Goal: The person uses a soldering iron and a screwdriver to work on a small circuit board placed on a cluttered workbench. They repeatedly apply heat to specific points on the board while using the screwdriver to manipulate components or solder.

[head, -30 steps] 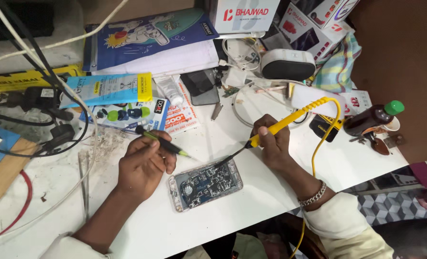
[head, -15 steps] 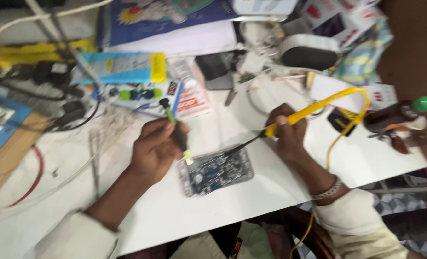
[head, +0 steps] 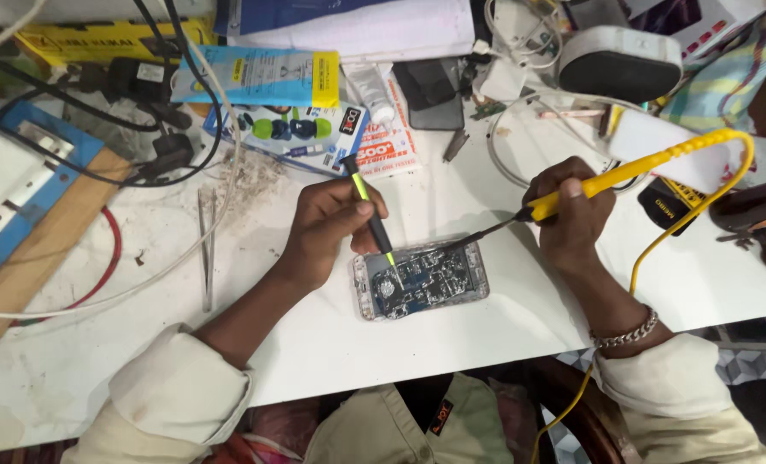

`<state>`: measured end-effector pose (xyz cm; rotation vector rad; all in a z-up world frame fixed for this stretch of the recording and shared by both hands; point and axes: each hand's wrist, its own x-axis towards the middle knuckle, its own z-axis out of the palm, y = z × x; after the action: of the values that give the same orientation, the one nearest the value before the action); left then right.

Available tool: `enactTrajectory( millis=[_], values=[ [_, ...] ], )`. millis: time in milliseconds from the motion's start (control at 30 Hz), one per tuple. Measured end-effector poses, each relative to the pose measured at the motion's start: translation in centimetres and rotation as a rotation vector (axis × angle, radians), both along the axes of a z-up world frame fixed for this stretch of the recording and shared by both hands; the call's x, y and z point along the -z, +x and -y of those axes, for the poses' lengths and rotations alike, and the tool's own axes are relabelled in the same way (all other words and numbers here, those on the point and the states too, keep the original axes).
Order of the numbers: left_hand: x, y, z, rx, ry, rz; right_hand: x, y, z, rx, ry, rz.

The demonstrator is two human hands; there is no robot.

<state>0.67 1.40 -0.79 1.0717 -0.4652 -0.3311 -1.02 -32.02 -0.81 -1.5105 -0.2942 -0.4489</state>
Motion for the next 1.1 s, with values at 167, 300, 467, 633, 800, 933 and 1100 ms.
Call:
enactTrajectory(
  millis=[167, 300, 467, 633, 800, 933, 1100],
  values=[
    [-0.3, -0.9, 0.2, -0.062, 0.190, 0.107, 1.0, 0.2, 0.6, -0.030, 0.062, 0.018],
    [-0.2, -0.9, 0.4, -0.176, 0.243, 0.258, 1.2, 0.4, 0.9, -0.044, 0.080, 0.021],
    [-0.2, -0.4, 0.3, -0.164, 0.207, 0.032, 1.0, 0.3, 0.7, -0.042, 0.031, 0.047],
    [-0.1, 0.0, 0.0, -0.162, 0.025, -0.090, 1.3, 0.4, 0.8, -0.052, 0.065, 0.027],
    [-0.6, 0.0, 0.0, -0.157, -0.168, -0.203, 1.4, 0.4, 1.0, -0.038, 0.016, 0.039],
    [-0.6, -0.1, 0.1, -0.136, -0.244, -0.294, 1.8, 0.7, 1.3, -0.035, 0.080, 0.045],
    [-0.5, 0.1, 0.0, -0.143, -0.222, -0.236, 1.4, 0.2, 1.3, -0.038, 0.051, 0.047]
  ],
)
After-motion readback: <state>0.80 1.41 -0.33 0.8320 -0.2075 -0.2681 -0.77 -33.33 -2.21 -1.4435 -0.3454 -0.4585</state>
